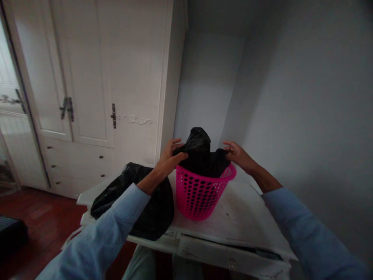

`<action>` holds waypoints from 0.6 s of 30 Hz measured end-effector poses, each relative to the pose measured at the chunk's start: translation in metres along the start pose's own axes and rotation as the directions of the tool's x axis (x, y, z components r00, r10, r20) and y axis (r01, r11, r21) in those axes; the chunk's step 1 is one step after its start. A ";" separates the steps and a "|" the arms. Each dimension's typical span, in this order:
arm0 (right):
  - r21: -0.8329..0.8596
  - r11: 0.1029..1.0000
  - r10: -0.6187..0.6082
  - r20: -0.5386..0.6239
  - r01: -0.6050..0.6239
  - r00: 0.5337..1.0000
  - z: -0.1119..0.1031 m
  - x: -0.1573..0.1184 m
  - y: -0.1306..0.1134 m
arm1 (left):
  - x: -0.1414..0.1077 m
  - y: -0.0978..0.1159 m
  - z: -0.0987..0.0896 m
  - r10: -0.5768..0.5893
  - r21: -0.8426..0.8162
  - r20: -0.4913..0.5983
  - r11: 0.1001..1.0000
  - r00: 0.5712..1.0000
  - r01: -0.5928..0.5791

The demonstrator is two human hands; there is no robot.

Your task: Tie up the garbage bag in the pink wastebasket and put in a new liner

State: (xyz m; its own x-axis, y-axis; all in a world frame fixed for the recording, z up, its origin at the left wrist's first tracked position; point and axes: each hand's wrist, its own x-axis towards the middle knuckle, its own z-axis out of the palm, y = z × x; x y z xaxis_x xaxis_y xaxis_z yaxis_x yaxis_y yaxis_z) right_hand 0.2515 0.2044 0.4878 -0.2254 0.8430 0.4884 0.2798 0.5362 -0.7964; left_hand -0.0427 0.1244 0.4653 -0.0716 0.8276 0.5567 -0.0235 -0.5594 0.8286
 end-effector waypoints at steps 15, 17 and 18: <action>0.485 0.803 0.534 -0.330 -0.345 0.779 -0.032 -0.006 0.007 | -0.064 0.016 -0.068 0.250 0.203 0.342 0.922 0.906 -0.331; 0.448 0.846 0.470 -0.372 -0.288 0.800 -0.032 -0.013 0.007 | -0.073 0.019 -0.071 0.234 0.308 0.324 0.890 0.917 -0.336; 0.400 0.888 0.397 -0.418 -0.227 0.817 -0.032 -0.016 0.005 | -0.075 0.023 -0.070 0.243 0.357 0.302 0.868 0.922 -0.346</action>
State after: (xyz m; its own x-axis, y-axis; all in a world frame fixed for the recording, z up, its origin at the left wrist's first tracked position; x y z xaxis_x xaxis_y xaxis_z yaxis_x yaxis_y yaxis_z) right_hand 0.2862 0.1951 0.4872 0.3174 0.9194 0.2322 -0.0734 0.2679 -0.9606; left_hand -0.1073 0.0463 0.4388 0.2298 0.6410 0.7323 0.3598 -0.7551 0.5481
